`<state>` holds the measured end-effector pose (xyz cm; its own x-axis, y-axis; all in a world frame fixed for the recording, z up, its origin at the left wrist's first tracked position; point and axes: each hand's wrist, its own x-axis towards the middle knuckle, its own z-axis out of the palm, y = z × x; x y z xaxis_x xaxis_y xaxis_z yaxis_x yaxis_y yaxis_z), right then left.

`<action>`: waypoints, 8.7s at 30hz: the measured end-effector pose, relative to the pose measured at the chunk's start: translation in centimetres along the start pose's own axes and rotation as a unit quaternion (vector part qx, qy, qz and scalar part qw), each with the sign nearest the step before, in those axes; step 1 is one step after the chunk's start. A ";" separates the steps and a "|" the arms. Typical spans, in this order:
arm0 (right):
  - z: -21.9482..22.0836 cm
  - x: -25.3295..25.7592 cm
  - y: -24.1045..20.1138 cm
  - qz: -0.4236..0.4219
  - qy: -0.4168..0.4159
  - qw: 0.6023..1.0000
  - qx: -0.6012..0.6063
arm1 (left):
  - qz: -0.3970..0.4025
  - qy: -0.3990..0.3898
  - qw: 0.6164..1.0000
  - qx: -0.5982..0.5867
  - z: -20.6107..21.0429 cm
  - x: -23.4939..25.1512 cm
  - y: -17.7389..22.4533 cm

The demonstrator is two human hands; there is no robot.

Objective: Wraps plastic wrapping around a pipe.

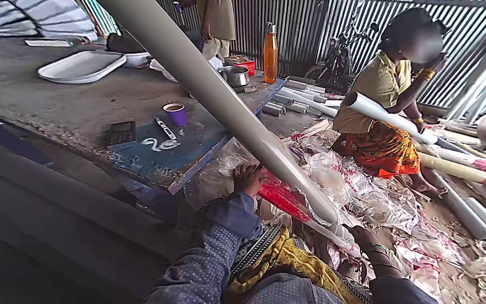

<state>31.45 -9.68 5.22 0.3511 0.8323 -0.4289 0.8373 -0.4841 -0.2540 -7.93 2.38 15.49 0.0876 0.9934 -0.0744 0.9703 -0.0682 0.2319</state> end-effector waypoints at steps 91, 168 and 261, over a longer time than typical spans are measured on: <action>4.0 -10.8 -22.8 -0.297 0.124 0.704 0.633 | 0.213 -0.040 0.792 -0.571 6.3 -6.7 1.5; 5.2 -6.4 -19.2 -0.280 0.216 0.869 0.347 | 0.095 0.161 0.977 0.100 -10.3 7.6 7.5; -1.0 -5.5 -23.7 -0.387 0.190 0.902 -0.006 | 0.085 0.065 0.986 0.129 -12.7 6.1 9.1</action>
<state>10.12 -2.55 14.45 -0.2252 0.9531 0.2021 0.8968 0.2839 -0.3394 -1.42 8.97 29.47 0.2403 0.9680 0.0728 0.9707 -0.2391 -0.0248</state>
